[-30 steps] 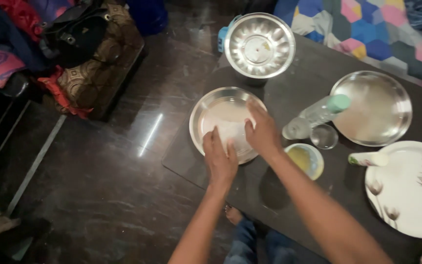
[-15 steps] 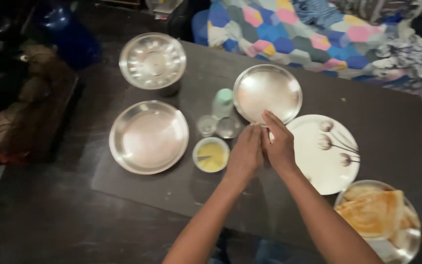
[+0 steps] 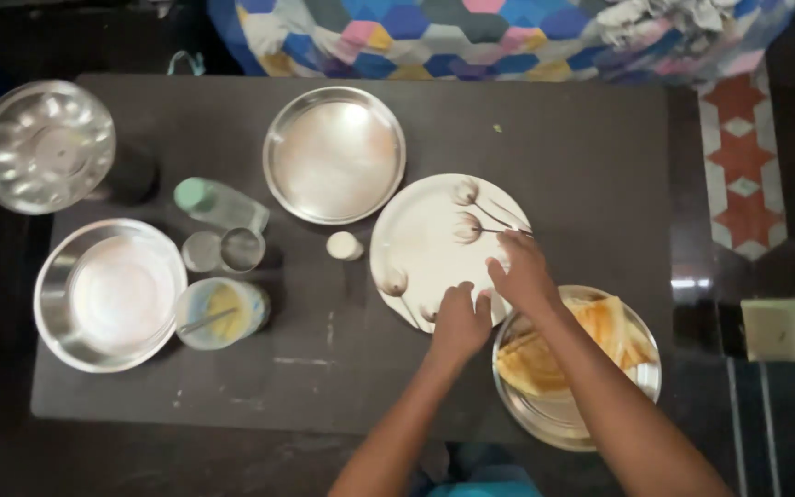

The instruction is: The person arranges dosa and chutney on plates and serves them on a table.

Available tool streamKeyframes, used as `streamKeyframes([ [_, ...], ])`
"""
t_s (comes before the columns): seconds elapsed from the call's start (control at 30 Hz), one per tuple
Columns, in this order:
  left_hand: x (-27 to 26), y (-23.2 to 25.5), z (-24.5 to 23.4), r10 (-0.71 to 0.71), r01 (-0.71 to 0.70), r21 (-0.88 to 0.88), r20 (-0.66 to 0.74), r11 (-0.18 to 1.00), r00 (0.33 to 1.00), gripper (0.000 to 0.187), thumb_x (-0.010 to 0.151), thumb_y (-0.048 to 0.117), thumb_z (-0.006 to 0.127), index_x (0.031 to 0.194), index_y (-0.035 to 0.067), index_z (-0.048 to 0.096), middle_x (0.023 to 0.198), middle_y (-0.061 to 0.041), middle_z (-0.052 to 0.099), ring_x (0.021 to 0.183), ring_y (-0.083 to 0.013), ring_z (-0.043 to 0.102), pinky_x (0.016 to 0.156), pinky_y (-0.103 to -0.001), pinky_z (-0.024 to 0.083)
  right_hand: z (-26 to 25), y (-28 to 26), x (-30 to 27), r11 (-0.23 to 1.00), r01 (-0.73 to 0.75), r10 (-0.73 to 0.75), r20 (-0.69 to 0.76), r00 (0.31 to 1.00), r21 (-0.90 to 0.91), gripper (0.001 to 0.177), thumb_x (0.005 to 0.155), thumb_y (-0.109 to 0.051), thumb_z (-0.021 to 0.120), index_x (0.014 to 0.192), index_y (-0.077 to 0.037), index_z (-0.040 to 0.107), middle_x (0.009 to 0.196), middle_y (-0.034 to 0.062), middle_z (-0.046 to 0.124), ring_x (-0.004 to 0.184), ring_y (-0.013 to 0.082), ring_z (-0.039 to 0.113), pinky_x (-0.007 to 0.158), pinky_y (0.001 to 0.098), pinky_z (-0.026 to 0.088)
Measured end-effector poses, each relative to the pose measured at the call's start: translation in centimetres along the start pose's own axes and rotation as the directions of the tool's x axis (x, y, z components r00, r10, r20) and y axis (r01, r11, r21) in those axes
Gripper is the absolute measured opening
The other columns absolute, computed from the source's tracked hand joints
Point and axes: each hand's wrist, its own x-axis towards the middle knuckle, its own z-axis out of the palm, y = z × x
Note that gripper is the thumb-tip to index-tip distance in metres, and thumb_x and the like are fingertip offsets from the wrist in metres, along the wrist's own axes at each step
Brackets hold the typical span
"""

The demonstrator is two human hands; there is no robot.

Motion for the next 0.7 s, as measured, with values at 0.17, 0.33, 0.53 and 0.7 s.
streamKeyframes([
  [0.17,-0.9,1.8,3.8,-0.142,0.103,0.162,0.253,0.981,0.957,0.028,0.095,0.022,0.060,0.093,-0.006,0.064,0.086,-0.031,0.065,0.085,-0.0491,0.064,0.077,-0.057,0.051,-3.0,4.9,-1.9,0.997,-0.082,0.082,-0.028,0.996,0.008,0.040,0.091,-0.020,0.065,0.127,-0.002,0.067,0.133,0.0184,0.063,0.129,0.0399,0.053,0.112,0.0442,0.041],
  [0.33,-0.9,4.5,4.0,-0.342,0.230,0.332,0.333,0.915,0.879,0.023,0.091,0.018,0.062,0.089,-0.004,0.068,0.090,-0.031,0.069,0.085,-0.0479,0.070,0.078,-0.054,0.056,-5.9,6.6,-3.6,0.985,-0.140,0.136,-0.040,0.990,-0.100,0.031,0.090,-0.017,0.066,0.119,-0.006,0.072,0.125,0.0198,0.065,0.122,0.0436,0.053,0.107,0.0486,0.041],
  [0.53,-0.9,5.4,2.7,-0.445,0.286,0.429,0.334,0.857,0.831,0.026,0.078,0.018,0.075,0.090,-0.005,0.070,0.094,-0.030,0.071,0.090,-0.0456,0.072,0.081,-0.049,0.059,-6.9,6.1,-4.2,0.961,-0.223,0.255,0.219,0.942,-0.163,0.023,0.091,-0.022,0.066,0.109,-0.013,0.076,0.115,0.0114,0.070,0.118,0.0336,0.060,0.103,0.0450,0.048],
  [0.7,-2.2,3.8,2.7,-0.503,0.337,0.417,0.397,0.844,0.768,0.030,0.085,0.022,0.073,0.093,-0.007,0.070,0.097,-0.033,0.070,0.095,-0.0464,0.071,0.082,-0.050,0.058,-7.3,6.0,-3.8,0.956,-0.136,0.209,0.282,0.936,-0.258,0.020,0.089,-0.023,0.068,0.104,-0.013,0.076,0.112,0.0112,0.070,0.114,0.0348,0.061,0.099,0.0483,0.048],
])
